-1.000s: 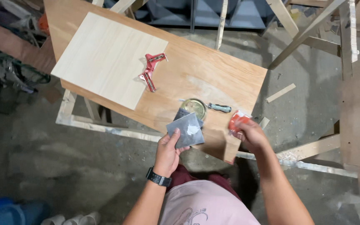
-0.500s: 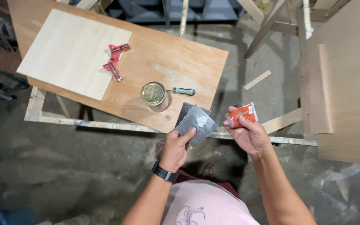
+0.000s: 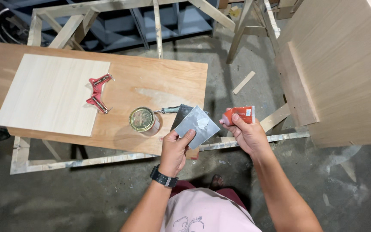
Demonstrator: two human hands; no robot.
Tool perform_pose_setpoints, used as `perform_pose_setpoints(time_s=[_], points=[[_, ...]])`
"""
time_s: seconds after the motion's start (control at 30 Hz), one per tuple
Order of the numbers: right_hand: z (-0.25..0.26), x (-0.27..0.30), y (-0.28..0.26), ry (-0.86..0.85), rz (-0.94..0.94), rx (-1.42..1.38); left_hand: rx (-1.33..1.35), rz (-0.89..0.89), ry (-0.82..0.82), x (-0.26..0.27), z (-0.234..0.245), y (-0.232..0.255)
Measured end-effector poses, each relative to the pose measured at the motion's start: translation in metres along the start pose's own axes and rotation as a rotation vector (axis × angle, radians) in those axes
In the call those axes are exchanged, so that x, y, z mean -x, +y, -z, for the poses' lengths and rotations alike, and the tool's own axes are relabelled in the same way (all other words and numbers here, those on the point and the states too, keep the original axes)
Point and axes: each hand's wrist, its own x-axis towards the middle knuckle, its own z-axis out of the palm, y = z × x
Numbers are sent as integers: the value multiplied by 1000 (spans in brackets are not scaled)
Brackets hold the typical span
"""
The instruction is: The person sands a white wooden board using sandpaper, then applies a substance from a can and a tube onto a metal scraper. They spread the substance on the scraper and apply it to the board's edge.
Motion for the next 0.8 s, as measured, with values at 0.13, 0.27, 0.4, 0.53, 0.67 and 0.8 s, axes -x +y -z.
perform_pose_setpoints(time_s=[0.13, 0.27, 0.4, 0.53, 0.67, 0.8], points=[[-20, 4, -6, -1, 68, 16, -35, -16, -26, -16, 3, -1], [-26, 1, -4, -5, 111, 46, -55, -22, -57, -26, 2, 1], [-20, -5, -4, 4, 190, 107, -63, -6, -76, -29, -3, -1], [-38, 3, -15, 50, 313, 206, -31, 32, -90, -23, -14, 3], [-33, 3, -19, 73, 355, 281, 1, 42, -104, -25, -16, -9], [-41, 10, -27, 83, 391, 378, 43, 73, -98, 4, -32, 9]])
